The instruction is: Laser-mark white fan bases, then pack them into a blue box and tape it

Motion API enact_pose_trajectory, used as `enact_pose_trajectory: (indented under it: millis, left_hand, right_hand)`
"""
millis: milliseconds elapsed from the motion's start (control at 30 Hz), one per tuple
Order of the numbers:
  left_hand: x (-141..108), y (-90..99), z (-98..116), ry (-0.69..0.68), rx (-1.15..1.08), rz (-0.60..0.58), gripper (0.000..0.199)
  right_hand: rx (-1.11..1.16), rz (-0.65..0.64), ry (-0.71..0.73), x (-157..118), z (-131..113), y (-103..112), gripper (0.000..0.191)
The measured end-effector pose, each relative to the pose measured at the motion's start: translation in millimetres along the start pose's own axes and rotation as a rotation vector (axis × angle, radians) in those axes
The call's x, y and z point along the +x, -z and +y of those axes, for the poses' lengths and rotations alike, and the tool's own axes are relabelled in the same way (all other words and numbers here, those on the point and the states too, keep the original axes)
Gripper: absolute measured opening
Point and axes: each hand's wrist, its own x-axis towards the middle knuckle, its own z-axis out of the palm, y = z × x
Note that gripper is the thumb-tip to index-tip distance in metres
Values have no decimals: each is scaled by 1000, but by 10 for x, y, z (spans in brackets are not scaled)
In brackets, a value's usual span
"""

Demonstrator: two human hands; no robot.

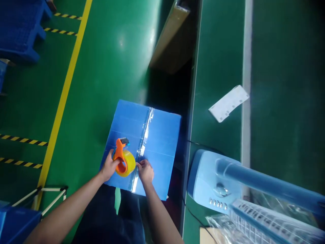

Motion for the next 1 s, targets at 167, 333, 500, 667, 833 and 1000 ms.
enact_pose_trajectory:
  millis: [167,333,500,667,833,1000]
  left_hand:
    - [66,-208,8,66,-145,-10,71]
    - [90,-504,-36,104,-225,-2,68]
    - [150,-903,-162,-154,127,121,62]
    - [90,-1206,-418,-247,335,323,68]
    - [-26,-1312,-578,-306,404,321,59]
    - [-29,-1354,-622,-277,445,332,64]
  right_hand:
    - [-63,-41,-10,53,11,57,15]
    - [-103,-110,-8,145,88,118,18]
    - [-126,-133,62,210,196,98,31]
    - [271,-324,209,373,369,436,46]
    - [693,-126,209,596,163,1122,71]
    - [640,-444,292,834,-482,1432,63]
